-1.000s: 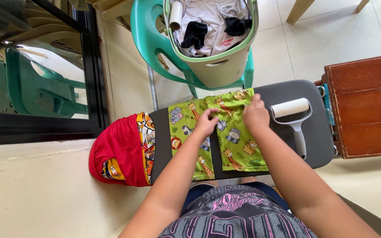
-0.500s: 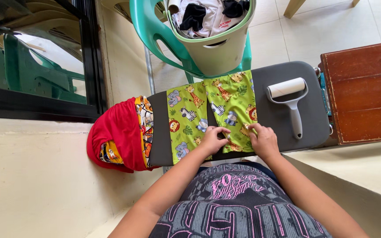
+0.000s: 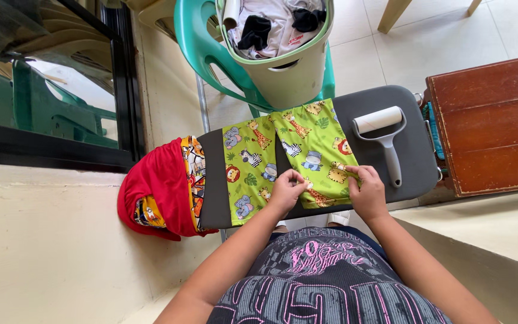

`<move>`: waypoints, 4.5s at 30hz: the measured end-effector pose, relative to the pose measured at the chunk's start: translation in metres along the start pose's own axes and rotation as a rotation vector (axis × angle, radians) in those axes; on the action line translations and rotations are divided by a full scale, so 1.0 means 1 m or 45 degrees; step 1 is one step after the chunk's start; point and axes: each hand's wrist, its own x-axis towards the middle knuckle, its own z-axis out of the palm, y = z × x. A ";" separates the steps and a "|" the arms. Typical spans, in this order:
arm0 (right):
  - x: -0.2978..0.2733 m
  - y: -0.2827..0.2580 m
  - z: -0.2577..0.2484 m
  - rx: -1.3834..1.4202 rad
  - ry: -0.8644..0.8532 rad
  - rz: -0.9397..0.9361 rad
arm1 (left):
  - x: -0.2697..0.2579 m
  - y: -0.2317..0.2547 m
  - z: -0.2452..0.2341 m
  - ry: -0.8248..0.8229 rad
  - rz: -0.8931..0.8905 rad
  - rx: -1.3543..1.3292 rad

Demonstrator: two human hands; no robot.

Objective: The person uses a lint roller to remove debris from both sides of a pair of green patterned shorts on a bench and then folds the shorts.

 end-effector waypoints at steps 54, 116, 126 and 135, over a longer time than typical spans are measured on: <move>0.069 -0.136 -0.006 -0.762 -0.176 0.372 | -0.039 0.035 0.023 -1.354 1.339 1.580; -0.084 -0.137 -0.041 -1.089 -0.940 0.593 | 0.092 0.094 0.006 -0.078 1.178 1.837; 0.103 -0.142 0.007 -0.701 -0.203 0.226 | -0.039 0.032 0.034 -1.043 1.311 1.540; -0.035 -0.104 -0.034 -0.863 -0.696 0.314 | -0.012 0.085 -0.009 -0.003 1.019 1.188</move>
